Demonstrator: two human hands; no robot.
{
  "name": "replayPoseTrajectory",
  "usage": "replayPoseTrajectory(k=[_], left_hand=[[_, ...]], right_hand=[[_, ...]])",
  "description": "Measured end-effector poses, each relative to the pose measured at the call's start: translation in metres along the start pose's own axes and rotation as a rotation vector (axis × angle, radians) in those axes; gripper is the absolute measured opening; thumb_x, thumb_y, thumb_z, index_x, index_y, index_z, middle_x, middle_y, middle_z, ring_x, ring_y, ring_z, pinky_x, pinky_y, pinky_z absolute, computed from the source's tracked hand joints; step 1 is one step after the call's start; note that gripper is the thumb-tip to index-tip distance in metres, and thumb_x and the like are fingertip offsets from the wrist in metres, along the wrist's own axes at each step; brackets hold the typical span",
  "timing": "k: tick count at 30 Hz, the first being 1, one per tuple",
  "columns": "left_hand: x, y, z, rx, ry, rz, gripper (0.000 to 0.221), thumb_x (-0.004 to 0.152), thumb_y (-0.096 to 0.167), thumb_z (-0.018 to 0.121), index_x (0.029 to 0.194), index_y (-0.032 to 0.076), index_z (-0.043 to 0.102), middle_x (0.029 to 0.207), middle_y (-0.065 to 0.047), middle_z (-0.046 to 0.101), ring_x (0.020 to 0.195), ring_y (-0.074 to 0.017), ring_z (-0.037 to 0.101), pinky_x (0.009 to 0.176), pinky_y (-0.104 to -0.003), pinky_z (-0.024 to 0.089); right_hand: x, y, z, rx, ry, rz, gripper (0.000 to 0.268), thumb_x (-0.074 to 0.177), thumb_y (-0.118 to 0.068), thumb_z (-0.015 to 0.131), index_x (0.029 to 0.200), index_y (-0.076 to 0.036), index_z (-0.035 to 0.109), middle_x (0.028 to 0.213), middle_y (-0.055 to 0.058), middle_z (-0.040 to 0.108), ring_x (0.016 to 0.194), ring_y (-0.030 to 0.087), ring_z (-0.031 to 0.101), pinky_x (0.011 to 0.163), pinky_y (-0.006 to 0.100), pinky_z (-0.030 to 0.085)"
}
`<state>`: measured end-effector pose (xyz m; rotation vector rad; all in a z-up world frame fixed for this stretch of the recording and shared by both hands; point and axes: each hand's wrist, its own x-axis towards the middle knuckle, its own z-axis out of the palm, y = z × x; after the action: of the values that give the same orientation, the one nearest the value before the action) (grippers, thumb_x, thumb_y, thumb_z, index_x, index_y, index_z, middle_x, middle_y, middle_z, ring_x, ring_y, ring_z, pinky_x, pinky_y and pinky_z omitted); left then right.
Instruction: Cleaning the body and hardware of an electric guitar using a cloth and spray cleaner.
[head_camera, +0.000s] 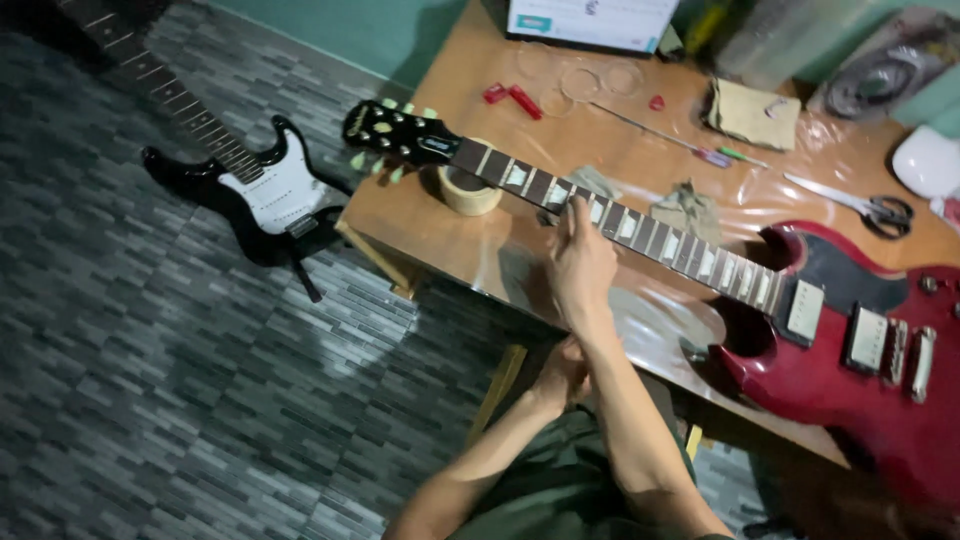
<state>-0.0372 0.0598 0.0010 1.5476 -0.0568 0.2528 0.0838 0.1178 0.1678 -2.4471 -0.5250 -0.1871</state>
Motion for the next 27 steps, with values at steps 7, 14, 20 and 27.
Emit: replayPoseTrajectory(k=[7, 14, 20, 27], left_hand=[[0.000, -0.017, 0.001, 0.097, 0.161, 0.065, 0.092, 0.083, 0.074, 0.048, 0.140, 0.002, 0.049, 0.142, -0.019, 0.049, 0.137, -0.0358, 0.041, 0.116, -0.049, 0.032], [-0.013, -0.034, -0.005, 0.232, 0.192, 0.125, 0.074, 0.083, 0.060, 0.054, 0.129, 0.002, 0.055, 0.124, -0.018, 0.053, 0.118, -0.0366, 0.049, 0.101, -0.048, 0.040], [0.000, -0.047, -0.010, 0.304, 0.127, 0.173, 0.060, 0.082, 0.049, 0.059, 0.119, 0.002, 0.060, 0.109, -0.016, 0.056, 0.104, -0.0372, 0.056, 0.090, -0.048, 0.047], [0.001, -0.066, -0.004, 0.381, 0.150, 0.246, 0.042, 0.082, 0.035, 0.065, 0.108, 0.001, 0.066, 0.091, -0.014, 0.061, 0.086, -0.0381, 0.065, 0.076, -0.048, 0.055]], right_hand=[[0.032, -0.058, 0.064, -0.164, -0.137, 0.013, 0.037, 0.102, -0.028, 0.052, 0.138, -0.020, 0.052, 0.089, 0.023, 0.073, 0.085, 0.048, 0.074, 0.073, 0.061, 0.060], [0.063, -0.116, 0.100, -0.211, -0.173, 0.030, 0.033, 0.095, -0.029, 0.060, 0.125, -0.019, 0.053, 0.082, 0.017, 0.073, 0.080, 0.042, 0.077, 0.066, 0.056, 0.061], [0.054, -0.088, 0.091, -0.280, -0.189, 0.003, 0.040, 0.096, -0.022, 0.058, 0.135, -0.023, 0.050, 0.080, 0.014, 0.074, 0.077, 0.038, 0.078, 0.064, 0.052, 0.062], [0.004, 0.017, -0.026, -0.318, -0.152, 0.179, 0.040, 0.102, -0.020, 0.056, 0.142, -0.022, 0.052, 0.082, 0.018, 0.073, 0.080, 0.041, 0.077, 0.065, 0.055, 0.062]])
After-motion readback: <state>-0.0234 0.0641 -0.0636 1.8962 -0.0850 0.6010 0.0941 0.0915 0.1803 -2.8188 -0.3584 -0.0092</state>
